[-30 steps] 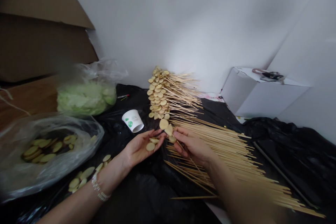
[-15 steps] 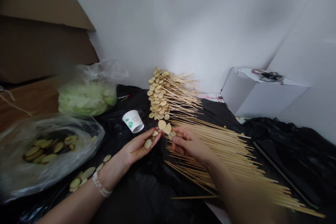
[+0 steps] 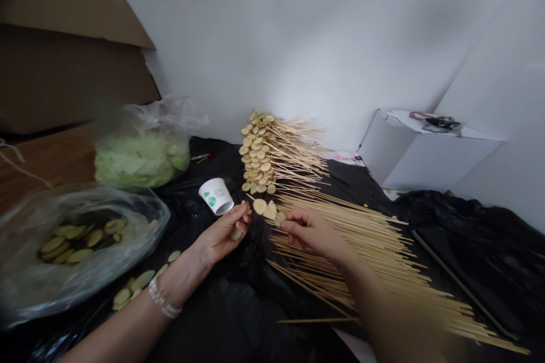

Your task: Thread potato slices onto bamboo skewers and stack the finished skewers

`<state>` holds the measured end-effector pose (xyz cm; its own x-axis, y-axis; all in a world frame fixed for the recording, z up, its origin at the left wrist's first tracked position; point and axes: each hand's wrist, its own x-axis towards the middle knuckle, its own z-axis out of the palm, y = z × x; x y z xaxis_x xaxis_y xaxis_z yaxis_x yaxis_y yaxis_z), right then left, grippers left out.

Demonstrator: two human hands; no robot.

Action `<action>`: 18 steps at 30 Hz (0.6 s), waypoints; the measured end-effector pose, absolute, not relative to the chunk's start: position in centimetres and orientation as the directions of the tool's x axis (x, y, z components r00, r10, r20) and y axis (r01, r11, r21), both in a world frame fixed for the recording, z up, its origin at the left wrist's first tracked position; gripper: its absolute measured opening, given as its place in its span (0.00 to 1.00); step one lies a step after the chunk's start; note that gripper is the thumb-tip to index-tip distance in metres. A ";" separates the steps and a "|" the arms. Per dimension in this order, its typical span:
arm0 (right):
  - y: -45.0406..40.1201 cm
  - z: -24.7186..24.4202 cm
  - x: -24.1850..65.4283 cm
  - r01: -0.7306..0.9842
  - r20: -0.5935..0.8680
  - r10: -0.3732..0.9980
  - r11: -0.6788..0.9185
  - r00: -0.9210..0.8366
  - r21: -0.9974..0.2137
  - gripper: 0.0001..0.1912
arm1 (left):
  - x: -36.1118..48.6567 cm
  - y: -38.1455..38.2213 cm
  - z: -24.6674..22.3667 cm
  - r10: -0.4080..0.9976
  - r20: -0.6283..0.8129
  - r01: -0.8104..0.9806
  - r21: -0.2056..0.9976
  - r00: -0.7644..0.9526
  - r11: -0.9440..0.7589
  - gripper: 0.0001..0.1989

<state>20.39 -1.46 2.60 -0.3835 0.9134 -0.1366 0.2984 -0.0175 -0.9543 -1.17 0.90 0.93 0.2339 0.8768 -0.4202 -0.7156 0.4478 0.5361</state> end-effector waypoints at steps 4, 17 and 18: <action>-1.5 3.1 20.6 0.330 -0.130 0.906 0.011 -0.403 -0.944 0.19 | -1.0 1.1 0.9 0.900 -0.406 -0.727 0.570 0.157 0.384 0.08; -1.6 2.7 20.7 0.412 -0.151 0.900 0.034 -0.409 -0.911 0.17 | -1.2 1.2 1.0 0.859 -0.442 -0.784 0.423 0.260 0.454 0.07; -1.6 2.7 20.7 0.414 -0.150 0.900 0.037 -0.410 -0.910 0.17 | -1.2 1.2 0.9 0.861 -0.445 -0.797 0.412 0.247 0.442 0.07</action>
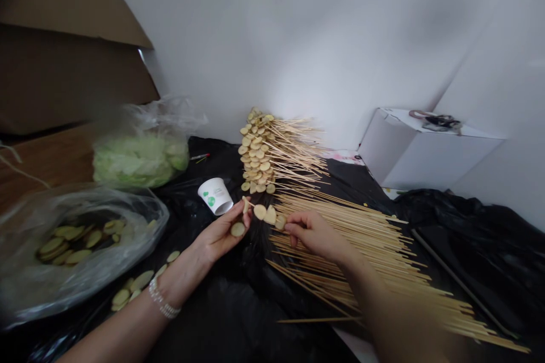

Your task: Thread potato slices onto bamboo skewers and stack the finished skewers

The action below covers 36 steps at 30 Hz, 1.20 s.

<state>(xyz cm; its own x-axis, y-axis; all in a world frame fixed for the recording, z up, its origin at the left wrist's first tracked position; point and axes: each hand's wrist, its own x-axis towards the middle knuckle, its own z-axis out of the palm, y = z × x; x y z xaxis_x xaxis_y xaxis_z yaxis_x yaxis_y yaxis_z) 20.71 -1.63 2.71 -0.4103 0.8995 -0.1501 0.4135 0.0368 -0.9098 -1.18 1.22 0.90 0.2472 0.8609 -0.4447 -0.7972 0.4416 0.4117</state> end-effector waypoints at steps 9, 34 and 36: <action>-1.5 2.6 20.8 0.443 -0.142 0.895 0.067 -0.423 -0.894 0.17 | -1.3 1.5 0.5 0.864 -0.467 -0.840 0.380 0.187 0.387 0.07; -1.4 2.1 20.9 0.459 -0.151 0.890 0.071 -0.430 -0.886 0.15 | -0.8 1.3 0.3 0.886 -0.458 -0.795 0.509 0.073 0.329 0.08; -1.5 2.1 20.8 0.467 -0.167 0.889 0.058 -0.426 -0.882 0.15 | -0.6 1.2 0.3 0.891 -0.453 -0.784 0.536 0.045 0.312 0.09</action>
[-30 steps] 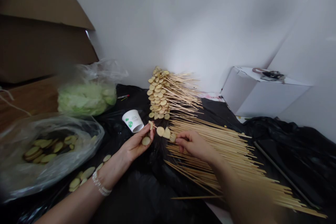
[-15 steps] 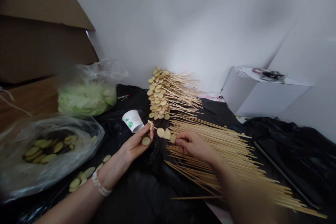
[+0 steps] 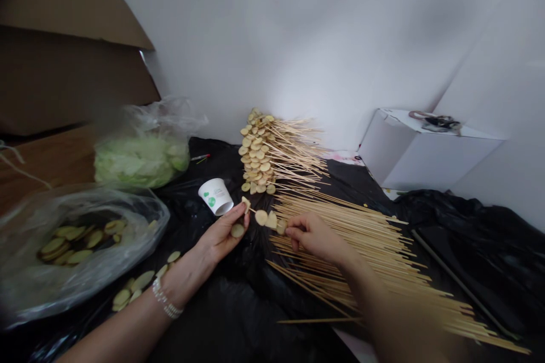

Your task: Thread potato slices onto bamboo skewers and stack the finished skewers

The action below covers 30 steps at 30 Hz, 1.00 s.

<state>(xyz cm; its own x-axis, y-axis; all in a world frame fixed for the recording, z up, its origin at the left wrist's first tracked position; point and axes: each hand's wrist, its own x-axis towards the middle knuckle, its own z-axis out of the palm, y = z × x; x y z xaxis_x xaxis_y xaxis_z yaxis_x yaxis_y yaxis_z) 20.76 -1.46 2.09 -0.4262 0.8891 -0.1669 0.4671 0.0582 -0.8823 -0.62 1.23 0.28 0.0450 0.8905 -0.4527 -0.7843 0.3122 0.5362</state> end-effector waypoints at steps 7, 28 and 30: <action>-1.3 1.0 20.1 0.474 -0.105 0.913 0.104 -0.395 -0.874 0.15 | -0.4 1.3 -0.6 0.916 -0.401 -0.746 0.613 -0.009 0.260 0.07; -1.1 1.3 19.7 0.471 -0.079 0.924 0.116 -0.374 -0.875 0.16 | -0.3 1.1 -0.8 0.926 -0.375 -0.585 0.741 0.049 0.331 0.05; -1.0 1.7 20.0 0.445 -0.050 0.938 0.115 -0.343 -0.888 0.16 | -0.3 0.9 -0.3 0.921 -0.378 -0.523 0.769 0.092 0.368 0.10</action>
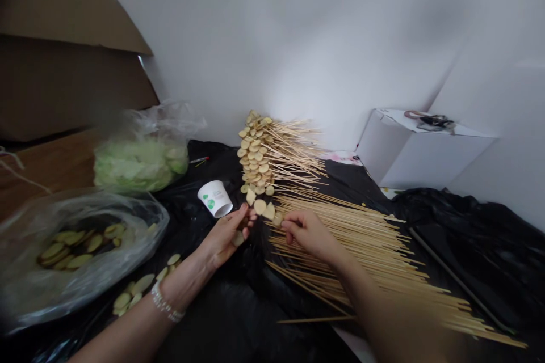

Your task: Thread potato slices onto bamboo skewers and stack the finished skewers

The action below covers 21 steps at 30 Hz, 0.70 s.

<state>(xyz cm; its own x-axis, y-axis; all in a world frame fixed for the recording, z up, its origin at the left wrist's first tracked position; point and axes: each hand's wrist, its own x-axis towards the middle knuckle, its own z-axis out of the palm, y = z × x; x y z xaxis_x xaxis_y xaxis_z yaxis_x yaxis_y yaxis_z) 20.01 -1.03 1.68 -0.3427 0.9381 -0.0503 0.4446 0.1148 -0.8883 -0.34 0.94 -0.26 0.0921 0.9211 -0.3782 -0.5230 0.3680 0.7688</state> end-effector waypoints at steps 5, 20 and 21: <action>-0.8 2.1 20.6 0.416 -0.013 0.960 0.109 -0.279 -0.903 0.17 | -2.9 1.6 2.0 0.968 -0.225 -0.396 0.884 0.110 0.250 0.18; -0.9 1.9 20.2 0.420 0.023 0.955 0.151 -0.296 -0.895 0.17 | -9.5 4.5 2.1 0.980 0.166 0.552 0.830 -0.112 -0.078 0.13; -0.9 1.9 20.2 0.418 0.032 0.957 0.157 -0.290 -0.895 0.17 | -9.2 4.1 2.6 0.985 0.166 0.550 0.828 -0.053 -0.110 0.13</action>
